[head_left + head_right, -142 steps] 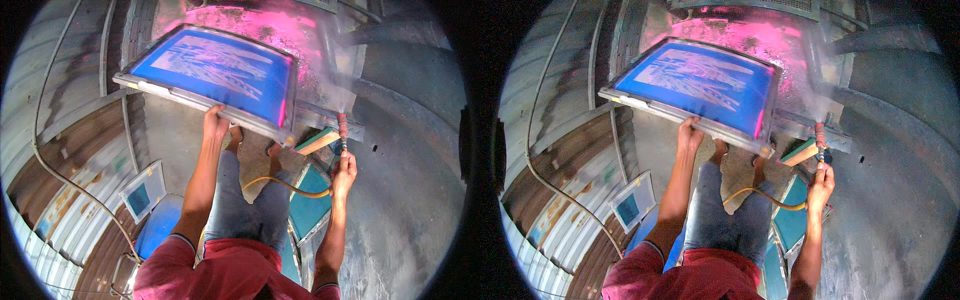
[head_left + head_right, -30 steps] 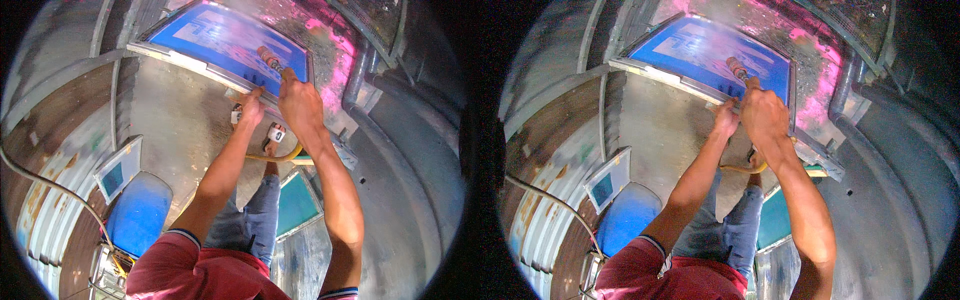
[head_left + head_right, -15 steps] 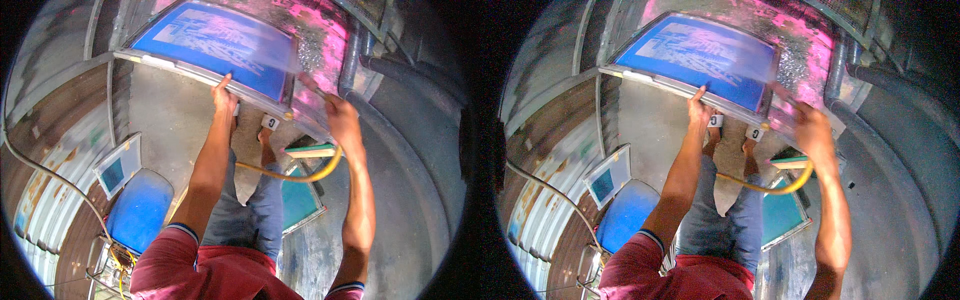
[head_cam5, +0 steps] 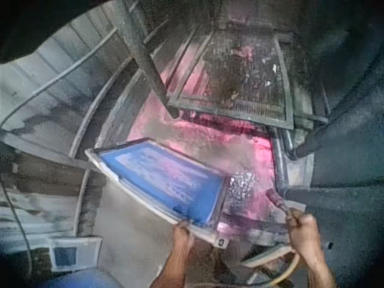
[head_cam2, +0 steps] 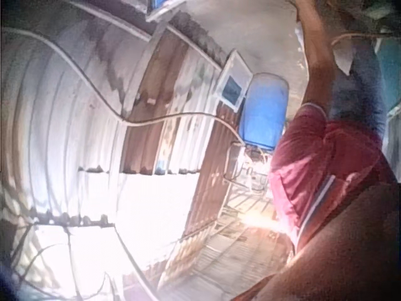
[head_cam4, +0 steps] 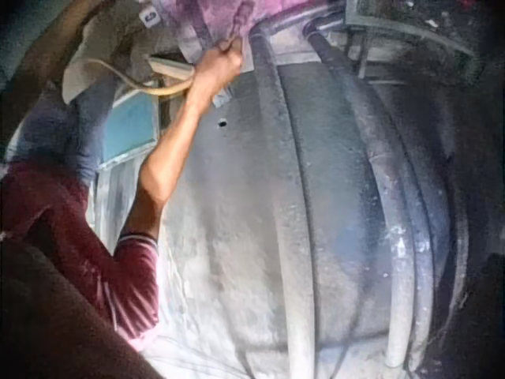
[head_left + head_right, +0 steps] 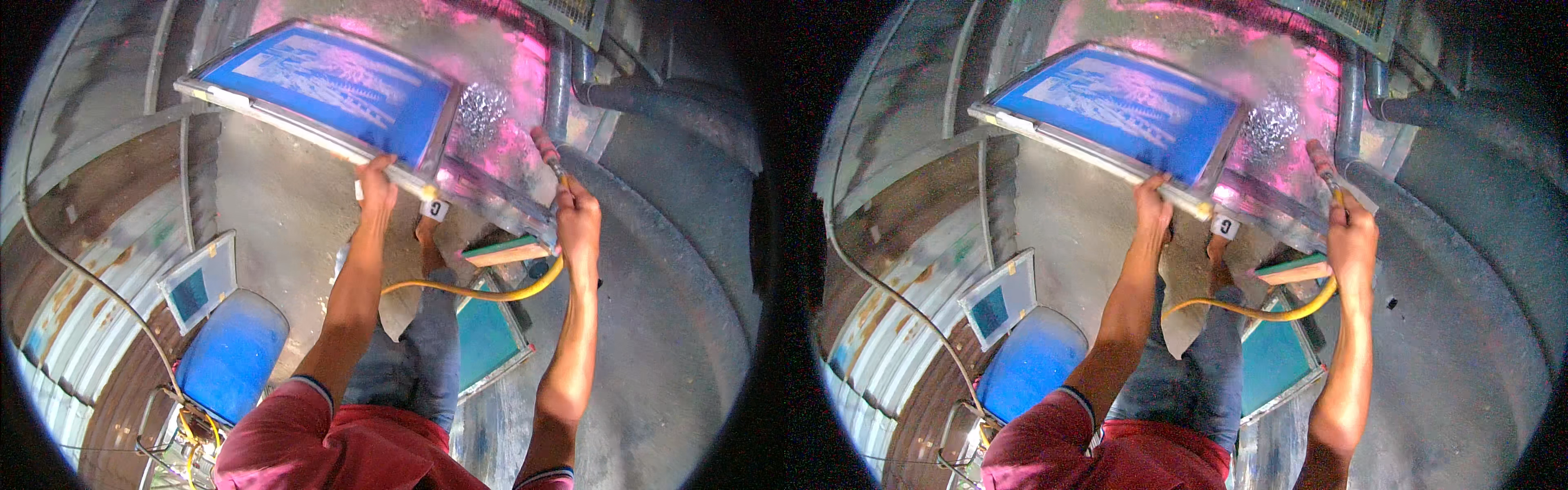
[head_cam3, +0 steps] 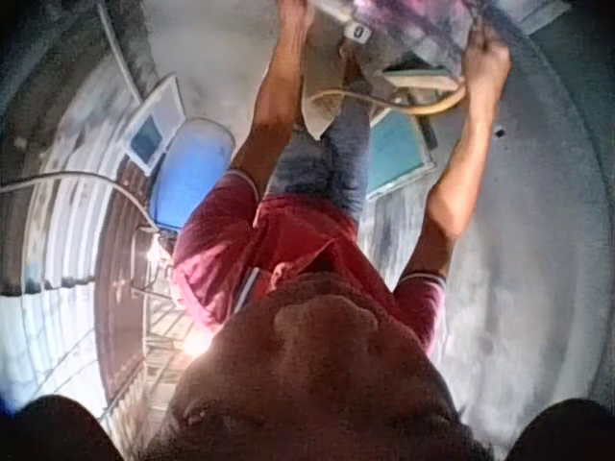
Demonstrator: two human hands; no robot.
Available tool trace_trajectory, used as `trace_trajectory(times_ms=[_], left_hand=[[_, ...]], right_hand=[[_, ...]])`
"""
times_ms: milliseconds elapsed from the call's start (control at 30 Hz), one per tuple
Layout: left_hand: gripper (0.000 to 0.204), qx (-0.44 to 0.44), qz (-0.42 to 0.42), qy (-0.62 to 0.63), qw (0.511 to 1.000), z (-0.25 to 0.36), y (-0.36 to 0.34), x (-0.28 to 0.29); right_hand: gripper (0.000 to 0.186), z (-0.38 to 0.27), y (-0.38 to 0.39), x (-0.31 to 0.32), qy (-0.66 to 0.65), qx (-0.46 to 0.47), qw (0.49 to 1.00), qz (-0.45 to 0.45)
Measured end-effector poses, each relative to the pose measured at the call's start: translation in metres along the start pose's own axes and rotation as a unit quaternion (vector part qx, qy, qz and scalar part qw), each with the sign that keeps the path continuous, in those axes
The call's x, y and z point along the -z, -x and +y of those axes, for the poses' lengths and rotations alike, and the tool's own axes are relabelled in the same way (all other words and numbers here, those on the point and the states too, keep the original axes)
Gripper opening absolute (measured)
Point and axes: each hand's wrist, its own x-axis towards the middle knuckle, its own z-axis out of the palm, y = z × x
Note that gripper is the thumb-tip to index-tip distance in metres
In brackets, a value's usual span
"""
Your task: The person performs screen printing by applying pink ink to a mesh screen and using a squeegee to pull the ink across a black t-shirt on a conveyor. After printing, the person scrapes excess ink from the screen, carries it to a wash station, and rinses both the screen and squeegee with a water hose.
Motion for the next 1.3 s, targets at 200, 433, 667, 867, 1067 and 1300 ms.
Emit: trace_trajectory(times_ms=[200, 433, 667, 867, 1067, 1300], left_hand=[[0.041, -0.079, -0.031, -0.185, 0.979, 0.131, 0.088, 0.032], [0.043, 0.031, -0.116, -0.242, 0.963, 0.236, 0.140, 0.024], [0.040, 0.136, -0.105, -0.307, 0.936, 0.231, 0.123, -0.019], [0.025, 0.189, -0.129, -0.360, 0.905, 0.233, 0.052, -0.035], [0.051, 0.142, -0.174, -0.235, 0.946, 0.265, -0.019, -0.013], [0.040, -0.174, -0.207, -0.035, 0.962, 0.268, -0.054, -0.014]], right_hand=[[0.035, 0.011, 0.066, 0.055, -0.167, -0.148, 0.974, -0.050], [0.035, 0.017, 0.111, 0.089, -0.183, -0.152, 0.971, -0.008], [0.036, 0.042, 0.144, 0.098, -0.221, -0.200, 0.954, 0.002], [0.036, 0.044, 0.157, 0.090, -0.244, -0.218, 0.945, 0.008], [0.037, 0.029, 0.149, 0.086, -0.225, -0.199, 0.954, -0.002], [0.037, 0.027, 0.147, 0.050, -0.168, -0.081, 0.982, -0.041]])
